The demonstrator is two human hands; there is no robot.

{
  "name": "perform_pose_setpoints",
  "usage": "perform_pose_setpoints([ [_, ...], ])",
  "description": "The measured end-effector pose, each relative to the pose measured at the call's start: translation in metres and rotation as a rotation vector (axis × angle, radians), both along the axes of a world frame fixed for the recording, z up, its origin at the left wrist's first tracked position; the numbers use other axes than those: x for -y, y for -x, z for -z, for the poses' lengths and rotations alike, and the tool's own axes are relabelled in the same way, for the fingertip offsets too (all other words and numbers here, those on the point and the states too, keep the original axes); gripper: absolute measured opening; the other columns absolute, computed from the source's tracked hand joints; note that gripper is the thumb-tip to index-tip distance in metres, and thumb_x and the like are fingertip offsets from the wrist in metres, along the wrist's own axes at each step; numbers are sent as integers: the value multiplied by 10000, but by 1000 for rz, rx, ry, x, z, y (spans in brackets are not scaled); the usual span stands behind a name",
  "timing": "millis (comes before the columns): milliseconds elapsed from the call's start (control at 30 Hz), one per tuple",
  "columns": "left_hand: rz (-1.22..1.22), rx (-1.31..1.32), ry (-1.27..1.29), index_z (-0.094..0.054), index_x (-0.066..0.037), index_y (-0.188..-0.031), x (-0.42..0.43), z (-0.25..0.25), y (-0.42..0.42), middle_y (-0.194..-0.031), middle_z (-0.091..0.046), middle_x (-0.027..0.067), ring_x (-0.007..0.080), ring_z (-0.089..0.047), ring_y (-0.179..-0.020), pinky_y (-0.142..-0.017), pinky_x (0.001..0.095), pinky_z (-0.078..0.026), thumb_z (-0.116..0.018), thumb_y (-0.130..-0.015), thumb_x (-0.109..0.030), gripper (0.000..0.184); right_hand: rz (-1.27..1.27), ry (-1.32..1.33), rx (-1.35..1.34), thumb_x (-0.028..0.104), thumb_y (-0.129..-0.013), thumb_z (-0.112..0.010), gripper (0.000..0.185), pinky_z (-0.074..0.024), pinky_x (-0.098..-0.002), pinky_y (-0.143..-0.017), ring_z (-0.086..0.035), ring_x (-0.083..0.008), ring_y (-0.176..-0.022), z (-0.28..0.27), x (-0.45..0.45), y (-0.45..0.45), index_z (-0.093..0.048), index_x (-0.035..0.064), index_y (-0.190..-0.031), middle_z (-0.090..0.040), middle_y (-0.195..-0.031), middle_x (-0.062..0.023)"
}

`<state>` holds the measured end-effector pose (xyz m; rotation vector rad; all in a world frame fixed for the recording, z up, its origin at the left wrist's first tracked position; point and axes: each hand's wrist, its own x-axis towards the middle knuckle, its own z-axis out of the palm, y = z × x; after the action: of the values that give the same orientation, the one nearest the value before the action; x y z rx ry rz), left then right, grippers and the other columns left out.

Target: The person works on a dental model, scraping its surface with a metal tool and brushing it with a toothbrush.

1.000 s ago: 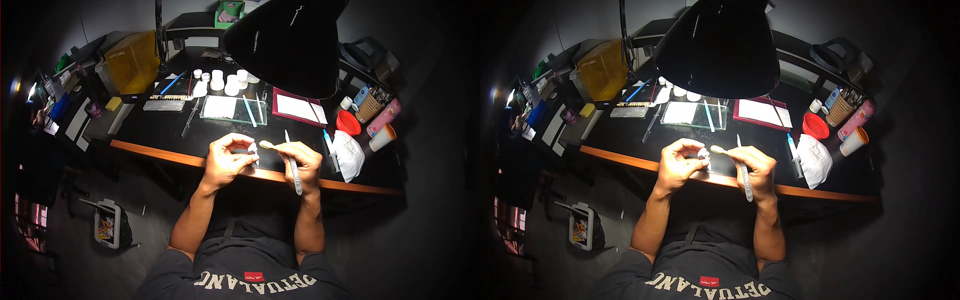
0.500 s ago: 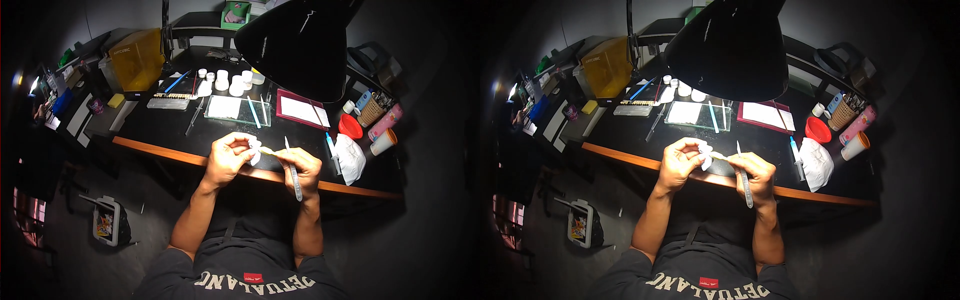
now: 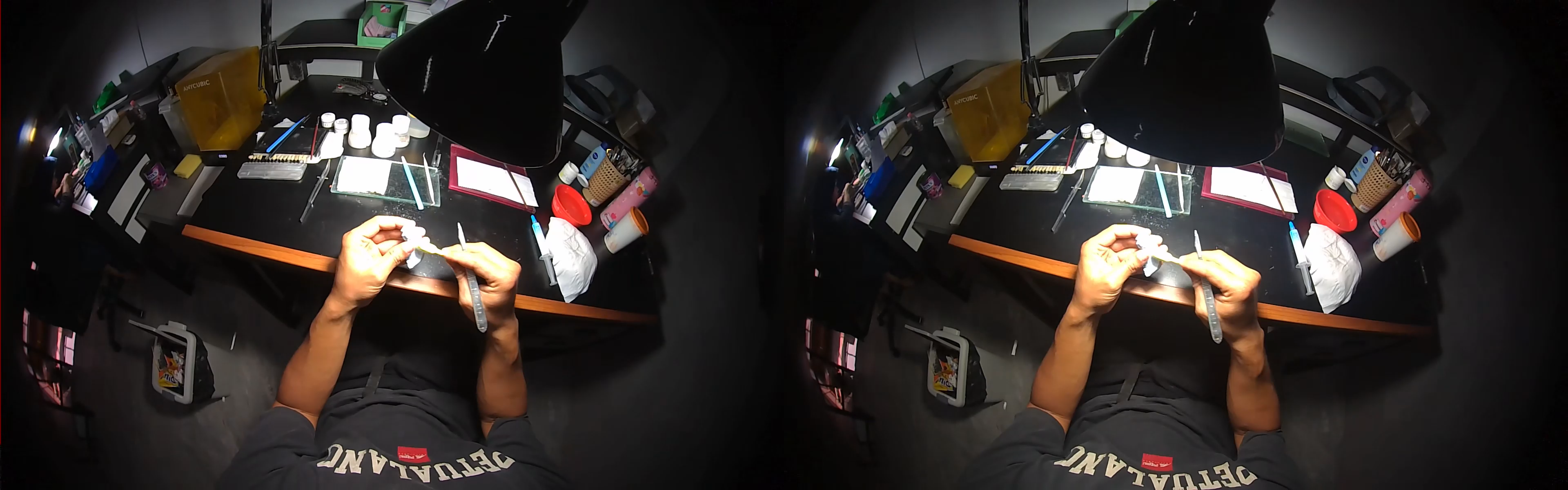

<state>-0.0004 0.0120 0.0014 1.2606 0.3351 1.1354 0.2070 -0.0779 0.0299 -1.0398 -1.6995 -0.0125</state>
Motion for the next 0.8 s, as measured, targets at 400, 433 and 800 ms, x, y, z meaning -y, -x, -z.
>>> perform_pose_setpoints([
  [400, 73, 158, 132, -596, 63, -1408, -1, -1, 3, -1257, -746, 258, 350, -780, -1150, -997, 438, -663, -736, -1040, -38, 406, 237, 172, 95, -79, -820, -798, 173, -588, -389, -779, -769, -341, -831, 9, 3, -37, -807, 5, -971, -787, -904, -164],
  [433, 78, 155, 150, -592, 62, -1419, 0, -1, 3, -1260, -745, 254, 347, -781, -1150, -998, 434, -663, -736, -1041, -41, 417, 230, 166, 125, -89, -826, -795, 170, -586, -373, -757, -768, -322, -815, 10, 2, -37, -807, -3, -972, -786, -895, -165],
  [800, 94, 140, 151, -569, 83, -1487, -1, -2, 4, -1284, -740, 260, 327, -783, -1147, -1003, 406, -655, -705, -1062, -74, 473, 265, 203, 128, -47, -820, -801, 130, -586, -410, -783, -757, -343, -835, 13, 2, -34, -804, 9, -937, -778, -879, -154],
])
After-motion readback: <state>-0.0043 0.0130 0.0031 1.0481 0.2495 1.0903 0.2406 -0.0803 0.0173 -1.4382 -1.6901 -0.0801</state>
